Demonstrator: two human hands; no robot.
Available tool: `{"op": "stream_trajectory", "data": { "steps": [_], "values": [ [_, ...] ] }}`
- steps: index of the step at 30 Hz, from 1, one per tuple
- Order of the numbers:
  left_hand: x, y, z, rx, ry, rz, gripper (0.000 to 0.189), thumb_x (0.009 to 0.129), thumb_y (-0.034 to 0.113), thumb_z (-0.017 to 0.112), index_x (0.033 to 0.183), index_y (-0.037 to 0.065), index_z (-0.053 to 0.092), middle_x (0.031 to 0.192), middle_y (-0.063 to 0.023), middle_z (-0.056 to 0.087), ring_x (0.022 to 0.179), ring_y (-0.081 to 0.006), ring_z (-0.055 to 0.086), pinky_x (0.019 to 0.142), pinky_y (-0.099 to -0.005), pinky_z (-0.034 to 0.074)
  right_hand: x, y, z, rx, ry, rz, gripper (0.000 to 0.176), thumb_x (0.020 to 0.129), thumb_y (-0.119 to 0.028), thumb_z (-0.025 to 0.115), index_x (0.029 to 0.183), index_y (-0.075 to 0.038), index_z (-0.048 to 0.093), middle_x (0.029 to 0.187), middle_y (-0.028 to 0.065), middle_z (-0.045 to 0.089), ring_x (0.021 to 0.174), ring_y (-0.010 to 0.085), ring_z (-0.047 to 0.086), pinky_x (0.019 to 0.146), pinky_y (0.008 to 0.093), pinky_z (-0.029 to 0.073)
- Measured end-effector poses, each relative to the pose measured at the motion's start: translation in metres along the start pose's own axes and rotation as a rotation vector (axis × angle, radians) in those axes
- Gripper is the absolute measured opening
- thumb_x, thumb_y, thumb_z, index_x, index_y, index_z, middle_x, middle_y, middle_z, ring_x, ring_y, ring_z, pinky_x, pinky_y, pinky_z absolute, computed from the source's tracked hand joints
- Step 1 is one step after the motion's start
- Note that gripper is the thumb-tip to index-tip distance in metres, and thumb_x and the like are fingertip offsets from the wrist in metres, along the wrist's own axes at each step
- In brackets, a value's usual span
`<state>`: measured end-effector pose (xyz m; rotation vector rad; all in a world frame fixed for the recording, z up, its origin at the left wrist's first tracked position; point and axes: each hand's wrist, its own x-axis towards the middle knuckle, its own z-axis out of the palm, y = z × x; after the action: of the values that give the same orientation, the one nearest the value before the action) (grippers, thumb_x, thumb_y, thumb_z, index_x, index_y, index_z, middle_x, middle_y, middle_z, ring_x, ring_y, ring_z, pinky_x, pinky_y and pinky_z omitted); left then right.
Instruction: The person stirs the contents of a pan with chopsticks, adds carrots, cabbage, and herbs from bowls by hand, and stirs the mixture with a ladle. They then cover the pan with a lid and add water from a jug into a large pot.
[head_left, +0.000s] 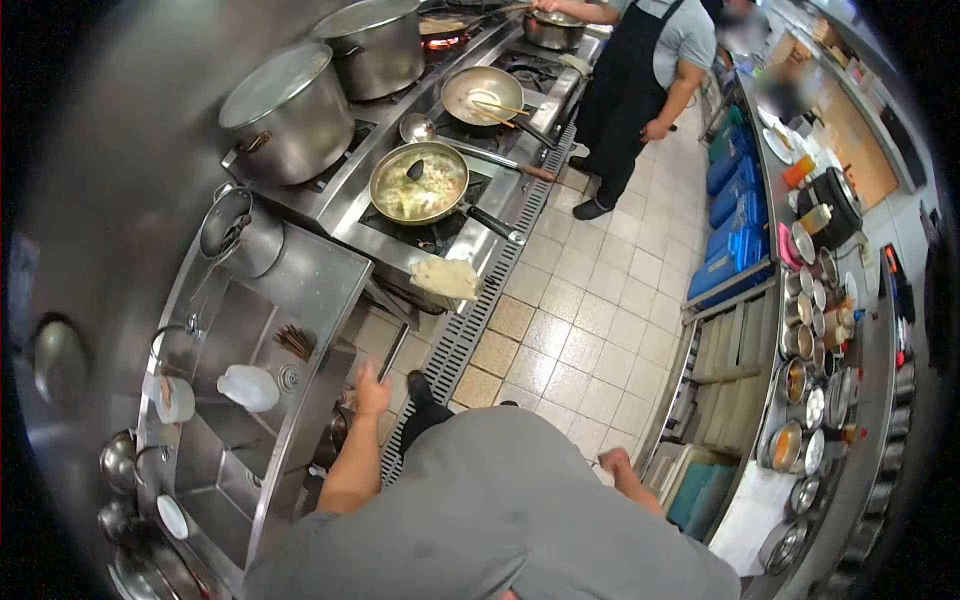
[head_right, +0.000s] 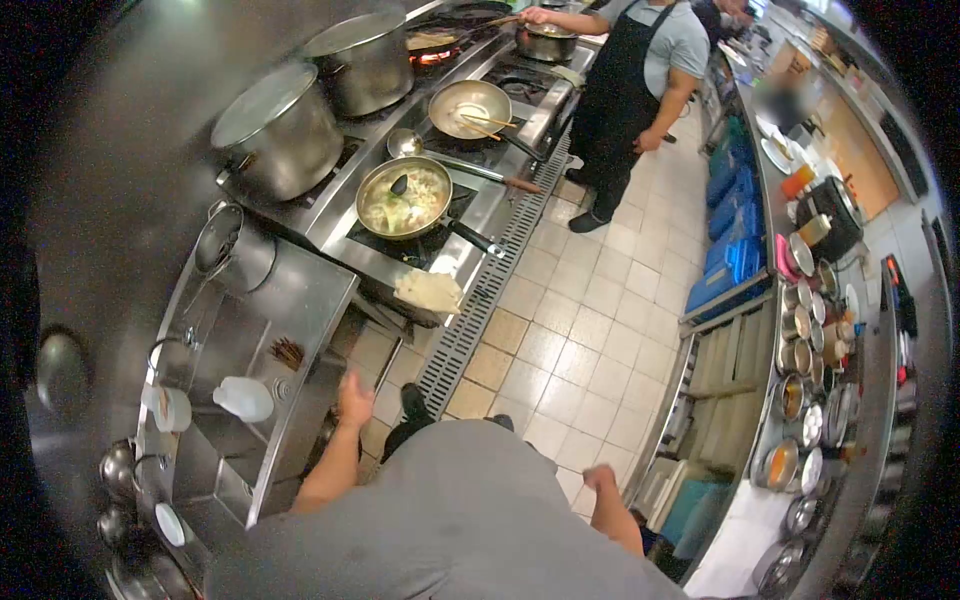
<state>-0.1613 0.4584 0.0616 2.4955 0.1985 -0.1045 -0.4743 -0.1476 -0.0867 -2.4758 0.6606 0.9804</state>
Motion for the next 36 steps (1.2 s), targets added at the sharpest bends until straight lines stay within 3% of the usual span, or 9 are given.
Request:
{"op": "stream_trajectory", "data": {
  "steps": [3, 10, 12, 14, 18, 24, 29, 31, 36],
  "values": [
    [-0.027, -0.050, 0.026, -0.153, -0.843, -0.421, 0.049, 0.081, 0.021, 0.077, 0.126, 0.006, 0.066, 0.107, -0.0215, 0.069, 0.103, -0.0356, 0.066, 0.088, -0.0460, 0.052, -0.003, 0.094, 0.037, 0.324, -0.140, 0.141, 0.021, 0.087, -0.026, 0.063, 0.087, -0.006, 0.068, 0.083, 0.0188, 0.069, 0.075, 0.0335, 0.070, 0.062, 0.0487, 0.054],
    [-0.081, -0.106, 0.025, -0.051, -0.455, -0.796, 0.041, 0.080, 0.024, 0.073, 0.117, 0.006, 0.072, 0.110, -0.0185, 0.072, 0.108, -0.0321, 0.067, 0.083, -0.0427, 0.055, 0.051, 0.102, 0.028, 1.111, -0.146, 0.579, 0.022, 0.087, -0.028, 0.067, 0.092, -0.007, 0.062, 0.080, 0.0154, 0.066, 0.067, 0.0312, 0.068, 0.053, 0.0502, 0.053],
    [-0.054, -0.111, 0.034, 1.026, -1.185, -0.021, 0.037, 0.083, 0.023, 0.070, 0.114, 0.003, 0.072, 0.113, -0.0210, 0.071, 0.111, -0.0340, 0.066, 0.092, -0.0440, 0.054, 0.074, 0.056, -0.010, 0.896, -0.384, 0.229, 0.017, 0.088, -0.025, 0.067, 0.087, -0.008, 0.064, 0.077, 0.0141, 0.065, 0.069, 0.0323, 0.068, 0.054, 0.0487, 0.054],
    [-0.039, -0.185, 0.092, 0.998, -0.805, 0.189, 0.032, 0.094, 0.025, 0.058, 0.110, 0.001, 0.072, 0.111, -0.0193, 0.071, 0.107, -0.0370, 0.066, 0.090, -0.0484, 0.053, 0.115, 0.017, -0.050, -0.527, -0.115, -0.796, 0.017, 0.086, -0.023, 0.068, 0.085, -0.007, 0.069, 0.082, 0.0175, 0.069, 0.075, 0.0349, 0.070, 0.064, 0.0473, 0.057],
    [0.008, -0.043, 0.110, 0.153, -0.039, -0.237, 0.043, 0.083, 0.018, 0.070, 0.123, 0.003, 0.066, 0.123, -0.0222, 0.066, 0.114, -0.0400, 0.063, 0.100, -0.0460, 0.048, 0.153, -0.084, -0.146, -0.108, 0.052, -0.480, 0.030, 0.082, -0.032, 0.069, 0.093, -0.005, 0.074, 0.101, 0.0217, 0.072, 0.100, 0.0372, 0.069, 0.087, 0.0444, 0.055],
    [0.130, 0.174, 0.069, -0.060, 0.130, 0.106, 0.044, 0.083, 0.012, 0.070, 0.125, 0.002, 0.063, 0.130, -0.0198, 0.058, 0.119, -0.0398, 0.053, 0.104, -0.0463, 0.044, 0.173, -0.207, -0.318, 0.112, 0.288, -0.278, 0.032, 0.089, -0.031, 0.064, 0.105, -0.006, 0.074, 0.093, 0.0216, 0.074, 0.090, 0.0360, 0.073, 0.083, 0.0437, 0.057],
    [0.164, 0.210, 0.094, 0.061, 0.234, 0.169, 0.042, 0.083, 0.011, 0.068, 0.123, -0.002, 0.063, 0.133, -0.0199, 0.056, 0.123, -0.0396, 0.050, 0.107, -0.0471, 0.042, 0.236, -0.198, -0.352, 0.527, 0.197, -0.071, 0.029, 0.085, -0.021, 0.067, 0.106, -0.002, 0.073, 0.098, 0.0203, 0.074, 0.087, 0.0343, 0.073, 0.084, 0.0406, 0.059],
    [0.167, 0.205, 0.107, 0.073, 0.213, 0.179, 0.042, 0.084, 0.010, 0.066, 0.123, -0.005, 0.062, 0.135, -0.0228, 0.055, 0.126, -0.0422, 0.048, 0.110, -0.0485, 0.039, 0.282, -0.143, -0.325, -0.324, 0.284, -0.708, 0.028, 0.083, -0.020, 0.063, 0.102, -0.004, 0.075, 0.104, 0.0196, 0.074, 0.091, 0.0357, 0.072, 0.087, 0.0423, 0.058],
    [0.172, 0.216, 0.114, 0.107, 0.133, 0.224, 0.039, 0.087, 0.006, 0.058, 0.123, -0.008, 0.061, 0.142, -0.0272, 0.051, 0.136, -0.0471, 0.041, 0.115, -0.0518, 0.034, 0.304, -0.145, -0.298, -0.410, -0.146, -0.318, 0.032, 0.084, -0.030, 0.056, 0.088, -0.007, 0.078, 0.102, 0.0201, 0.074, 0.093, 0.0395, 0.070, 0.085, 0.0453, 0.056]
  ]
}}
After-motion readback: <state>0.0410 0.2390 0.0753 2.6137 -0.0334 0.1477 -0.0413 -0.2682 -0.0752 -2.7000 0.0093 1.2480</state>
